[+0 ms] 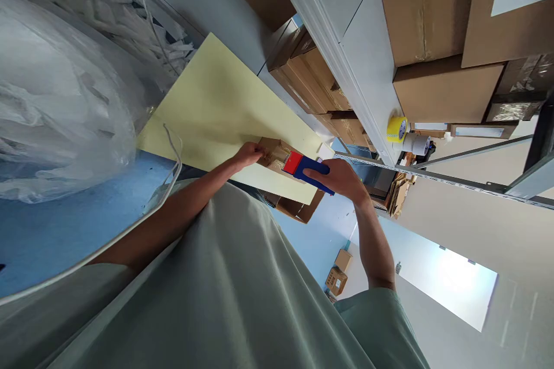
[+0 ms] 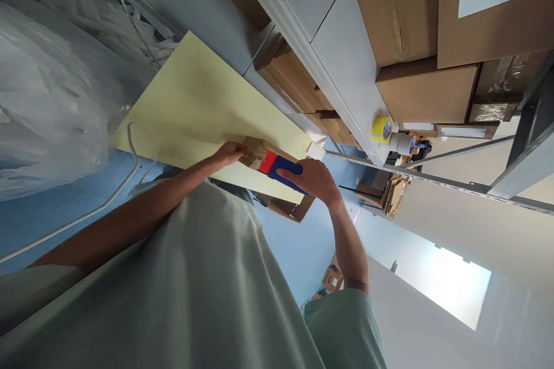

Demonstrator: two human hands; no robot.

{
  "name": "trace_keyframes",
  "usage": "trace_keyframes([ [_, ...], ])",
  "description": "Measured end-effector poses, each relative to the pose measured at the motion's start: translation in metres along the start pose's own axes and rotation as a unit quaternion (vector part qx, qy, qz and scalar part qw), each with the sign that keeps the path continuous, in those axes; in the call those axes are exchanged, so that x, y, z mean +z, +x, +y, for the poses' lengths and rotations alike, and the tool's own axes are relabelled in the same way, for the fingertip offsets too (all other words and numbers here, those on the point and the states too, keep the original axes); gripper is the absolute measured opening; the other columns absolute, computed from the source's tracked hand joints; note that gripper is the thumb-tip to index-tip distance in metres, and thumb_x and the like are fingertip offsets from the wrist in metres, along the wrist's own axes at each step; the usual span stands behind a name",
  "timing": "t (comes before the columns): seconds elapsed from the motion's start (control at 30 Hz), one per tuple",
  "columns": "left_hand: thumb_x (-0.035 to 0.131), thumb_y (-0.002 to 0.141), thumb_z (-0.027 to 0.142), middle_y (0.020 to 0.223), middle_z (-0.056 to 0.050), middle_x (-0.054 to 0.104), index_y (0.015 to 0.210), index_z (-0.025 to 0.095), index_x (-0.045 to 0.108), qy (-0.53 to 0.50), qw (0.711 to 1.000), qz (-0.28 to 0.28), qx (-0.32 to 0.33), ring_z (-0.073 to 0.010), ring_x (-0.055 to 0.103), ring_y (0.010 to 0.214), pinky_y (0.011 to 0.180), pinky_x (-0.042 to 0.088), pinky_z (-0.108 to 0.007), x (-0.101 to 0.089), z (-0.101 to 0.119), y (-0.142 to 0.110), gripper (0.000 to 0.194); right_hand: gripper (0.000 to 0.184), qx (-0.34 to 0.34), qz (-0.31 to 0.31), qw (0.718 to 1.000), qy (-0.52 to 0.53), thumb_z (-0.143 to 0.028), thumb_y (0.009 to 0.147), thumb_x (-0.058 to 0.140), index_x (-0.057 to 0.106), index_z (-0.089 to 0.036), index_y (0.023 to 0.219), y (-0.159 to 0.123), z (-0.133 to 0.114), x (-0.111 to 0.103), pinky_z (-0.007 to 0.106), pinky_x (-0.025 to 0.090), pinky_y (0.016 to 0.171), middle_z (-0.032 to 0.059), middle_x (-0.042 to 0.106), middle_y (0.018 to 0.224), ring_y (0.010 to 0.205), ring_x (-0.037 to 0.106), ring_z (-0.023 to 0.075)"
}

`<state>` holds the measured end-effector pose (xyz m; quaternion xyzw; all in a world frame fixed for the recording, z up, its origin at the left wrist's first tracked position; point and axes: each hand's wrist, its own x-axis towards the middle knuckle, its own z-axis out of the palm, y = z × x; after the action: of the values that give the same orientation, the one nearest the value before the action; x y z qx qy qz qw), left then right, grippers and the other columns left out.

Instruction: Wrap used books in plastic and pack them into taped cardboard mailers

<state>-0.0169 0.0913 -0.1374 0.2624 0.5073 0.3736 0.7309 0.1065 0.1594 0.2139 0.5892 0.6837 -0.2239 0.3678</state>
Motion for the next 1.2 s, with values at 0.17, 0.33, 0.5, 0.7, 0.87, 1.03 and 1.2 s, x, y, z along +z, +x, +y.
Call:
trace_keyframes([
  [0.17, 0.07, 0.089, 0.039, 0.077, -0.001, 0.07, 0.086, 0.018, 0.072, 0.081, 0.995, 0.052, 0.0, -0.0179, 0.06, 0.08, 0.072, 0.043, -0.029, 0.01, 0.001, -0.004, 0.021, 0.07, -0.001, 0.0, 1.0, -0.019, -0.087, 0.103, 0.052, 0.061, -0.024, 0.072, 0.002, -0.001, 0.003, 0.031, 0.042, 0.063, 0.0051, 0.073, 0.071, 0.067, 0.068, 0.0199],
  [0.33, 0.078, 0.078, 0.025, 0.103, -0.009, 0.075, 0.124, 0.013, 0.069, 0.119, 0.987, 0.108, 0.003, -0.0252, 0.068, 0.099, 0.088, 0.051, -0.033, 0.005, -0.001, -0.012, 0.049, 0.071, -0.006, 0.0, 0.999, -0.032, -0.089, 0.101, 0.053, 0.064, -0.023, 0.075, 0.0, -0.004, 0.003, 0.031, 0.041, 0.063, 0.0054, 0.073, 0.074, 0.07, 0.067, 0.0207],
  [0.5, 0.079, 0.072, 0.024, 0.137, -0.015, 0.066, 0.161, 0.018, 0.052, 0.134, 0.985, 0.012, 0.107, -0.0286, 0.069, 0.115, 0.099, 0.059, -0.039, 0.008, 0.008, -0.037, 0.093, 0.066, -0.015, -0.006, 0.999, -0.034, -0.083, 0.103, 0.056, 0.064, -0.023, 0.077, 0.0, -0.004, 0.006, 0.032, 0.041, 0.066, 0.0055, 0.073, 0.078, 0.075, 0.068, 0.021],
  [0.7, 0.086, 0.076, 0.023, 0.133, -0.014, 0.064, 0.151, 0.029, 0.065, 0.224, 0.941, -0.034, 0.251, -0.0367, 0.059, 0.13, 0.112, 0.054, -0.051, 0.025, 0.036, -0.044, 0.078, 0.061, -0.017, -0.003, 0.999, -0.038, -0.079, 0.103, 0.061, 0.065, -0.023, 0.078, 0.0, -0.009, 0.008, 0.032, 0.04, 0.068, 0.0059, 0.074, 0.08, 0.078, 0.069, 0.0218],
  [0.87, 0.075, 0.08, 0.014, 0.121, -0.014, 0.062, 0.133, 0.025, 0.074, 0.284, 0.929, -0.048, 0.233, -0.0342, 0.062, 0.114, 0.102, 0.057, -0.048, 0.026, 0.039, -0.032, 0.054, 0.061, -0.022, 0.005, 0.998, -0.05, -0.079, 0.103, 0.062, 0.069, -0.023, 0.082, -0.002, -0.013, 0.008, 0.033, 0.04, 0.067, 0.0069, 0.075, 0.083, 0.079, 0.068, 0.0224],
  [1.03, 0.074, 0.08, 0.014, 0.116, -0.013, 0.061, 0.126, 0.023, 0.074, 0.31, 0.929, -0.019, 0.202, -0.0347, 0.06, 0.116, 0.107, 0.055, -0.05, 0.029, 0.03, -0.024, 0.047, 0.065, -0.022, 0.008, 0.998, -0.056, -0.083, 0.103, 0.059, 0.071, -0.022, 0.084, 0.0, -0.003, 0.011, 0.035, 0.041, 0.069, 0.0094, 0.075, 0.084, 0.083, 0.07, 0.0257],
  [1.2, 0.077, 0.085, 0.021, 0.116, -0.011, 0.062, 0.125, 0.024, 0.074, 0.326, 0.924, -0.018, 0.2, -0.0334, 0.06, 0.122, 0.112, 0.053, -0.048, 0.028, 0.025, -0.021, 0.041, 0.072, -0.024, 0.012, 0.999, -0.026, -0.09, 0.101, 0.053, 0.07, -0.022, 0.08, 0.003, 0.028, 0.021, 0.034, 0.039, 0.067, 0.0096, 0.074, 0.081, 0.082, 0.07, 0.0257],
])
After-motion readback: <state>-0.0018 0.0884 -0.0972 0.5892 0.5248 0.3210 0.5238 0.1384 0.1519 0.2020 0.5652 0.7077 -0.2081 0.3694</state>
